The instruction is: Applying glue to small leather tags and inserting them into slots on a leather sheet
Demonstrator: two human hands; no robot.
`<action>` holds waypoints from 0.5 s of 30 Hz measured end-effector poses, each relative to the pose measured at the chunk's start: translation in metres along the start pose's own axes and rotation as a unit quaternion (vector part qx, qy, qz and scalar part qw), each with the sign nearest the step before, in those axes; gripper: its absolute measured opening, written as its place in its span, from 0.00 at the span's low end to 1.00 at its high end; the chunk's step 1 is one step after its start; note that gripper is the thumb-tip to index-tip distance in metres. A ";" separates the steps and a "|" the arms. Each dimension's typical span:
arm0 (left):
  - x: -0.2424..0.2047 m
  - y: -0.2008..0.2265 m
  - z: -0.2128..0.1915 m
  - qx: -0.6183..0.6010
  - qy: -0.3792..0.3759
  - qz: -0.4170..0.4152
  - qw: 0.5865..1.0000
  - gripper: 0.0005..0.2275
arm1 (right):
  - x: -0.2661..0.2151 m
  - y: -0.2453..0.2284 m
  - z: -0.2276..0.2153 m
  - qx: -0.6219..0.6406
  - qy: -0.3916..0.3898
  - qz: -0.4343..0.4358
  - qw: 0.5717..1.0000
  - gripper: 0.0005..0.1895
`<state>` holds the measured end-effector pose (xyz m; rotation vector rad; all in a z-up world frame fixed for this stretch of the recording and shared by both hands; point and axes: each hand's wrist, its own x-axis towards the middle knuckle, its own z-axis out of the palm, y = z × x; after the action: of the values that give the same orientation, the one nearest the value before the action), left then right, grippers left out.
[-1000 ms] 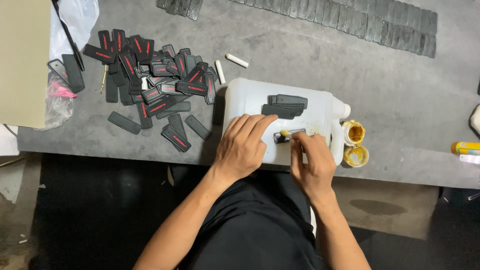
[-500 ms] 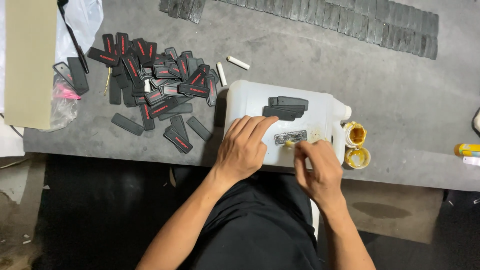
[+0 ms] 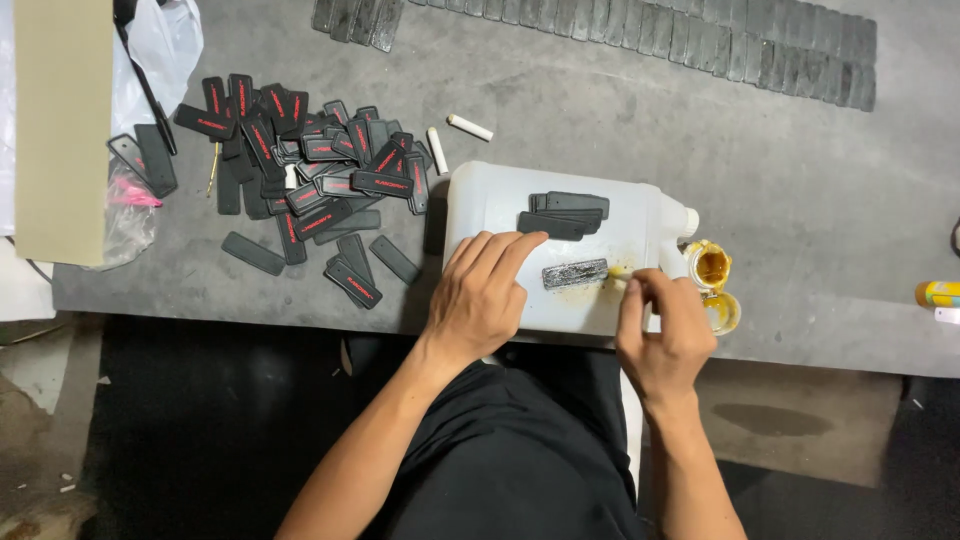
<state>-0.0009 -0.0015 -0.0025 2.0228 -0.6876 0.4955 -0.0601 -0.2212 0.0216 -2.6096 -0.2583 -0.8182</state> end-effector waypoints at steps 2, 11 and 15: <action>0.000 0.000 0.000 0.003 0.000 0.001 1.000 0.23 | 0.004 0.000 -0.001 0.023 0.004 0.009 1.000 0.04; 0.002 0.002 -0.001 0.010 -0.003 0.005 1.000 0.23 | 0.012 -0.002 0.008 0.059 -0.028 -0.019 0.998 0.04; 0.001 0.002 -0.001 0.014 -0.002 0.005 1.000 0.23 | 0.004 0.010 -0.005 0.036 -0.036 0.002 0.999 0.02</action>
<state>-0.0014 -0.0019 0.0002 2.0489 -0.6977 0.5091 -0.0564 -0.2324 0.0250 -2.5748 -0.2977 -0.7027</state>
